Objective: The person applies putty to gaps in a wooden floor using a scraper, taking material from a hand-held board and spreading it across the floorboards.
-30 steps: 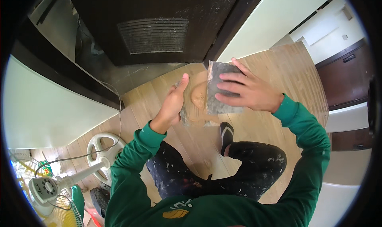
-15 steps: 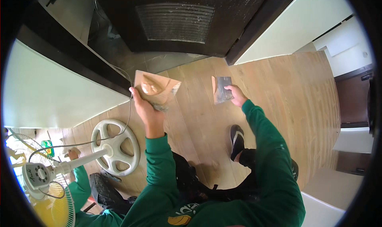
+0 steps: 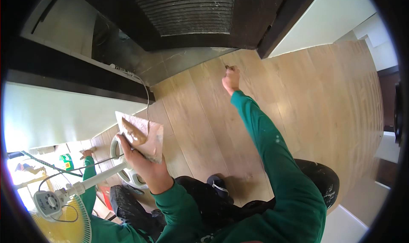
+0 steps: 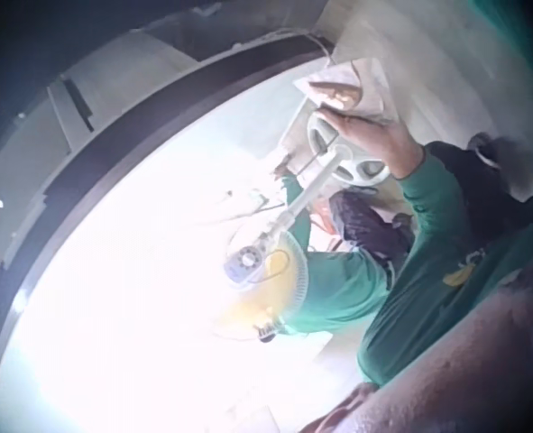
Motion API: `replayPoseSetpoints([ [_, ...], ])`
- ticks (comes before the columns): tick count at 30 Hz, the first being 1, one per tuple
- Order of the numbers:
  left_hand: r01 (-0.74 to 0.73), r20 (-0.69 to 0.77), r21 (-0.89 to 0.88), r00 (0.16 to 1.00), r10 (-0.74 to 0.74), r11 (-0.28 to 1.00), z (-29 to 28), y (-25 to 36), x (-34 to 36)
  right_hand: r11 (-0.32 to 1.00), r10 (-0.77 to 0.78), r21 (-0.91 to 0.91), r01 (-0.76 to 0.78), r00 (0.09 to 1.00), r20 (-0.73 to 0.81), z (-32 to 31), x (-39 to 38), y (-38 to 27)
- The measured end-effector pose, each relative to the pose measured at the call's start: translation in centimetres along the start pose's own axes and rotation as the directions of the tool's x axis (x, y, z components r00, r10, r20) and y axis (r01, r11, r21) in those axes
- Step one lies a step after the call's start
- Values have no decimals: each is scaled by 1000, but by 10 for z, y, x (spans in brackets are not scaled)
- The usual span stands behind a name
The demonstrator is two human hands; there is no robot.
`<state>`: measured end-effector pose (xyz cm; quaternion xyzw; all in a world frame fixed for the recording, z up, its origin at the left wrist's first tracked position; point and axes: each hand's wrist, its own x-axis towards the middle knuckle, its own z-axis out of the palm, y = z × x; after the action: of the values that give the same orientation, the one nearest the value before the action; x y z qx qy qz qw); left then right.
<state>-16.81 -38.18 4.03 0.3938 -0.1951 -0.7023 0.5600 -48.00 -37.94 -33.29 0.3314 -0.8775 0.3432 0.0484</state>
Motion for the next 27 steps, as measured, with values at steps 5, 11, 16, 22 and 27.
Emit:
replayPoseSetpoints([
  [5,-53,-47,40,997,55,998,-12,1,-1,957,104,-274,-94,994,23,22,19,-26],
  [11,-240,-112,323,951,288,916,-10,12,-15,879,245,-419,-226,970,-10,40,27,-39],
  [16,-171,11,141,985,171,975,-3,19,-15,880,286,-401,-254,958,21,46,19,-38],
  [22,-134,-120,86,982,143,987,-5,12,-5,935,238,-313,-168,950,203,34,12,-23],
  [27,-37,-66,64,997,41,997,-15,9,6,907,292,-347,-238,950,113,20,-6,-13],
])
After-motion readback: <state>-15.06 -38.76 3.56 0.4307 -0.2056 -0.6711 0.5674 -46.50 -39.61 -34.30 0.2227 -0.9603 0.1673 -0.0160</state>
